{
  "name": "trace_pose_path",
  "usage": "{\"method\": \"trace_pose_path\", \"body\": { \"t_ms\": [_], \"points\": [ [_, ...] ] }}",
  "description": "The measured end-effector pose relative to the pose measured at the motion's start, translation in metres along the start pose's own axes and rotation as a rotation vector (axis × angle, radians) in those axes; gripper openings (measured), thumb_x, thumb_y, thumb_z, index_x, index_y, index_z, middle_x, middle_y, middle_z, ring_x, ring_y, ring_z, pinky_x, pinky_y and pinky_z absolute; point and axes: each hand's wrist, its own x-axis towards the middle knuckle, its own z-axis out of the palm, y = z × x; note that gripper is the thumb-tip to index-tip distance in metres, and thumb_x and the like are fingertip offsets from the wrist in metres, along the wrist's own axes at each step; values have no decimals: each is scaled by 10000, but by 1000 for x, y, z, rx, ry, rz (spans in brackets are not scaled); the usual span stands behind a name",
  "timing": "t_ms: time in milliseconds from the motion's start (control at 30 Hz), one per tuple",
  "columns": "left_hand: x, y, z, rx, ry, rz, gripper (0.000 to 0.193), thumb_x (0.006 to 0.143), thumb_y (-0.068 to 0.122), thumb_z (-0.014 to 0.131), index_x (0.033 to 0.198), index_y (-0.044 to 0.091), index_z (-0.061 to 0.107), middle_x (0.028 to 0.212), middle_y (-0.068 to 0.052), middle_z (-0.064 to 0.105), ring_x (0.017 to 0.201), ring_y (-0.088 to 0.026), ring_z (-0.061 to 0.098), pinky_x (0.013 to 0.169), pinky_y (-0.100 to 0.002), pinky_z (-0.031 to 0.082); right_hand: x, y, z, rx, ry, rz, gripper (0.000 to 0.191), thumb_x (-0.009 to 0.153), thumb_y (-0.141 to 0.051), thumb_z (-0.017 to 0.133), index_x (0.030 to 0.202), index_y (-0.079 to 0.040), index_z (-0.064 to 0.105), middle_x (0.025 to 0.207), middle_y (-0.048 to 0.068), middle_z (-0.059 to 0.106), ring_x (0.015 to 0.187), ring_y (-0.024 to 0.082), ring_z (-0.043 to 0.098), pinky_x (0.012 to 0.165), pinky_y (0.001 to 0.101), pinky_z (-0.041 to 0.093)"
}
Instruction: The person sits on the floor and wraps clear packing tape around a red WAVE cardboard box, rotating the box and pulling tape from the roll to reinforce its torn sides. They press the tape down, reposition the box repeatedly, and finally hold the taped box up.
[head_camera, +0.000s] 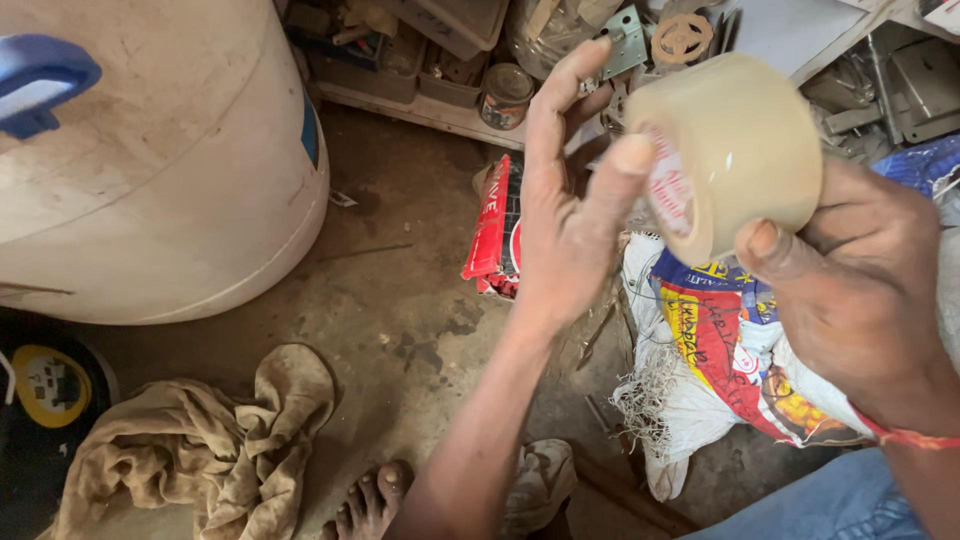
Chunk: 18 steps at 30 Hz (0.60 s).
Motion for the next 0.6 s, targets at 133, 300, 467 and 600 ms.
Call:
{"method": "trace_pose_path", "body": {
  "t_ms": [133, 300, 467, 600],
  "points": [
    [2, -5, -15, -198, -130, -106, 627, 1115, 572, 523, 1375, 6, 596, 1282, -35, 608, 1147, -123, 588, 1043, -293, 469, 2, 14, -5, 125, -262, 33, 395, 965, -124, 689, 1280, 105, 622, 1125, 155, 729, 992, 158, 680, 892, 289, 530],
    [-9, -16, -25, 62, 65, -73, 543, 1117, 484, 535, 1123, -16, 747, 1066, -84, 735, 941, -151, 622, 891, -295, 494, -10, 19, 15, 84, -332, 112, 392, 927, -108, 630, 1263, 91, 594, 1118, 123, 709, 1018, 163, 663, 881, 312, 532],
    [-14, -21, -27, 220, 87, 116, 474, 1155, 444, 559, 1127, 4, 733, 1104, -79, 738, 1011, -149, 643, 942, -277, 507, -11, 11, 36, 161, -265, 72, 448, 946, -111, 554, 1339, 103, 538, 1115, 121, 642, 1018, 144, 560, 883, 293, 448],
    [-18, -21, -26, 254, 92, 176, 426, 1155, 400, 592, 1146, -1, 737, 1133, -106, 730, 1008, -173, 667, 913, -268, 529, -14, 9, 44, 257, -239, 55, 495, 938, -124, 547, 1373, 98, 461, 1172, 113, 606, 1067, 133, 565, 941, 287, 477]
  ]
}}
